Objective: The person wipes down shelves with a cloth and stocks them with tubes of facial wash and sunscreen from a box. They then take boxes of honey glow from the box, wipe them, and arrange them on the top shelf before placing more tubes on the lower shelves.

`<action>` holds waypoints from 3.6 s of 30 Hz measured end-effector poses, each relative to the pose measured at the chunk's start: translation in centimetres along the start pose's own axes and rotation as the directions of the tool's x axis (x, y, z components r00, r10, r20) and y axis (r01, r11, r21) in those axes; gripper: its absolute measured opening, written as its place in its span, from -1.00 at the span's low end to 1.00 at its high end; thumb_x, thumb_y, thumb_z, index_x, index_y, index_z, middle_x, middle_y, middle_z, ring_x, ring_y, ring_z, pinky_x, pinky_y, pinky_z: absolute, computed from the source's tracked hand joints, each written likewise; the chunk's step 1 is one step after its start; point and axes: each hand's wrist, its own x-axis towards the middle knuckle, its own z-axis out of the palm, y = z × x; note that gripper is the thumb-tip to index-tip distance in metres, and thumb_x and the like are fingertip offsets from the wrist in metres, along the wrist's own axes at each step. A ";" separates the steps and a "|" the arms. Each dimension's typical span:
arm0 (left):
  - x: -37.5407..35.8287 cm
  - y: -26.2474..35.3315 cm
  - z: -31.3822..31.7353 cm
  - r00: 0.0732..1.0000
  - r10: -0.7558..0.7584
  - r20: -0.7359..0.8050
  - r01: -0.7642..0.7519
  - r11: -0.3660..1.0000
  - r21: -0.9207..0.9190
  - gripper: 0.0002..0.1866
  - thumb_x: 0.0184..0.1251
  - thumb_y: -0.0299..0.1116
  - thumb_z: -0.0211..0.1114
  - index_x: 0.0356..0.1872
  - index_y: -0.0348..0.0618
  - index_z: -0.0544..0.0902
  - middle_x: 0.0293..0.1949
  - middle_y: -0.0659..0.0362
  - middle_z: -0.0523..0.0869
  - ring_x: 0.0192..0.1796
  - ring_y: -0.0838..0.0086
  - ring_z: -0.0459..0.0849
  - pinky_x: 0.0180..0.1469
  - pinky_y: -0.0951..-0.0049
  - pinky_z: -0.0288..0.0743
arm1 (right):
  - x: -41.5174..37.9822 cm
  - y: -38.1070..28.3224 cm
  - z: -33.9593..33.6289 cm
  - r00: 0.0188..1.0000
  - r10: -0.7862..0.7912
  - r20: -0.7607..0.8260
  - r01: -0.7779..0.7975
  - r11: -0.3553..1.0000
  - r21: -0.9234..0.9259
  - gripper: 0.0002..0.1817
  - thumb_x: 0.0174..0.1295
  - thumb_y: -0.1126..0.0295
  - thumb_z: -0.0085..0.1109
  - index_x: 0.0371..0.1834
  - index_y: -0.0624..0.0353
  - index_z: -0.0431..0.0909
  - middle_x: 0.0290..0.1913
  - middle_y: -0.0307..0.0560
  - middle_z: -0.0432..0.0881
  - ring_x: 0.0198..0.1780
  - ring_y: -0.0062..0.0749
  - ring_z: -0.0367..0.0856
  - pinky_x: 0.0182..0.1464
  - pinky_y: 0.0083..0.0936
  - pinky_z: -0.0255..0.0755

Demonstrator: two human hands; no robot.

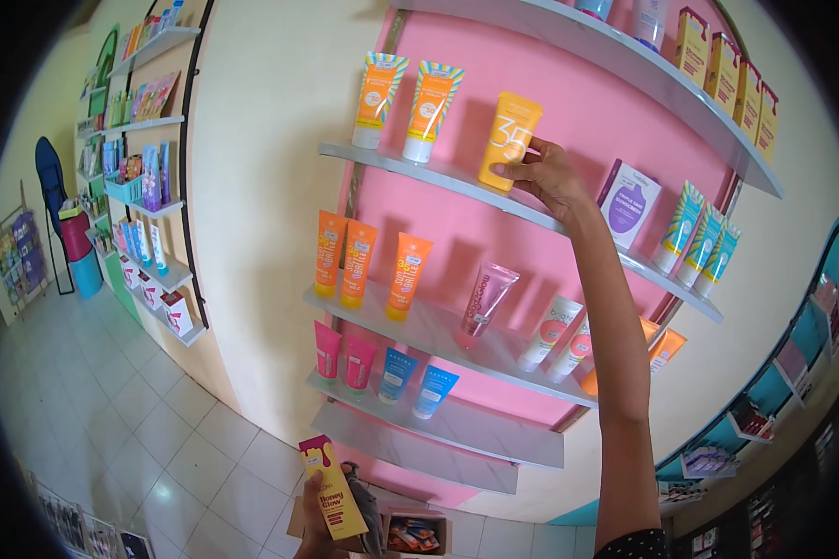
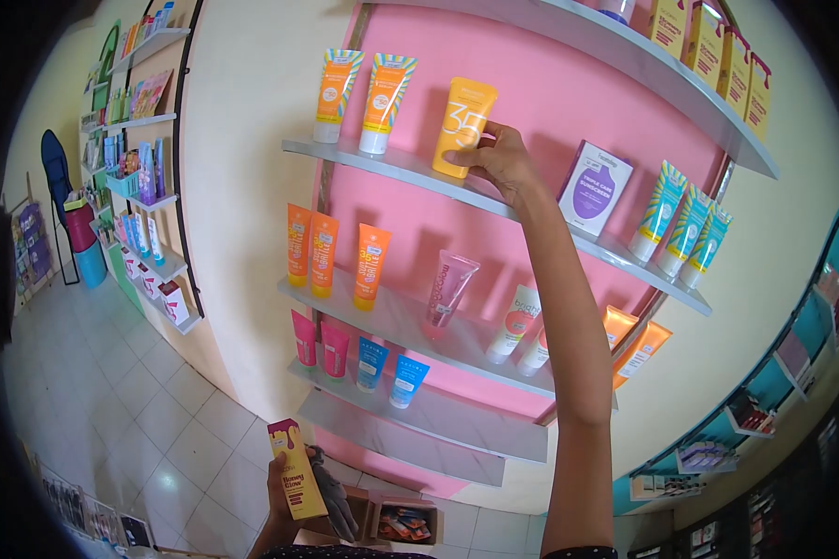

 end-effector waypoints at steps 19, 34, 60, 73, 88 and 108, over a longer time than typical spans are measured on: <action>0.0 -0.3 0.8 0.999 -0.026 0.021 0.025 0.999 0.039 -0.56 0.09 -0.04 -0.06 -0.22 -0.26 0.36 -0.55 0.06 0.54 -0.58 0.25 0.59 -0.49 0.30 0.56 | -10.8 1.0 -9.6 0.773 -0.438 -0.458 0.250 0.875 -0.415 -0.19 -0.17 0.64 0.16 0.19 0.22 -0.09 0.01 0.17 0.30 0.00 -0.14 0.37 -0.03 -0.41 0.34; -0.1 -0.9 -1.5 0.999 -0.044 -0.009 0.044 0.999 -0.001 -0.55 0.08 0.02 -0.05 -0.25 -0.19 0.39 -0.55 0.02 0.57 -0.51 0.17 0.61 -0.41 0.18 0.55 | -6.8 -1.0 -9.0 0.979 -0.030 -0.201 -0.019 0.971 -0.240 -0.39 -0.19 0.63 0.18 0.00 0.46 0.14 -0.11 0.10 0.40 -0.10 -0.29 0.42 -0.08 -0.49 0.38; -1.1 -0.4 3.4 1.000 -0.004 -0.008 0.004 1.000 0.023 -0.56 0.09 -0.03 -0.03 -0.29 -0.27 0.44 -0.57 0.04 0.57 -0.54 0.28 0.61 -0.49 0.27 0.56 | -9.9 -8.7 -18.7 0.667 -0.744 -0.043 0.120 0.165 -0.979 -0.77 -0.05 0.65 -0.04 -0.28 0.28 0.49 -0.31 -0.06 0.57 -0.20 -0.35 0.53 -0.12 -0.55 0.36; 0.2 -1.2 1.4 0.995 0.095 -0.015 -0.093 0.990 0.109 -0.60 0.10 -0.06 -0.02 -0.31 -0.26 0.42 -0.56 0.09 0.56 -0.55 0.32 0.61 -0.52 0.31 0.57 | -6.5 -10.8 -19.2 0.956 -0.275 0.103 0.183 0.284 -0.941 -0.91 -0.17 0.64 0.06 -0.52 0.35 0.48 -0.57 -0.10 0.54 -0.47 -0.47 0.50 -0.30 -0.56 0.38; -0.5 -1.0 2.0 0.999 0.045 0.017 -0.046 0.999 0.024 -0.59 0.07 -0.02 0.00 -0.32 -0.22 0.39 -0.52 0.09 0.54 -0.57 0.19 0.60 -0.52 0.20 0.57 | -3.5 -9.5 -17.1 0.957 -0.215 0.197 0.255 0.290 -0.923 -0.89 -0.15 0.64 0.08 -0.48 0.34 0.47 -0.51 -0.11 0.53 -0.45 -0.50 0.48 -0.29 -0.58 0.39; -0.2 -1.7 2.5 0.990 0.138 -0.023 -0.136 0.988 0.078 -0.61 0.13 -0.10 -0.01 -0.16 -0.19 0.33 -0.41 0.12 0.55 -0.53 0.36 0.61 -0.53 0.32 0.58 | -8.5 -9.8 -24.0 0.993 -0.118 -0.003 0.028 0.259 -0.965 -0.89 -0.16 0.68 0.03 -0.50 0.38 0.48 -0.52 -0.09 0.53 -0.42 -0.48 0.49 -0.33 -0.56 0.37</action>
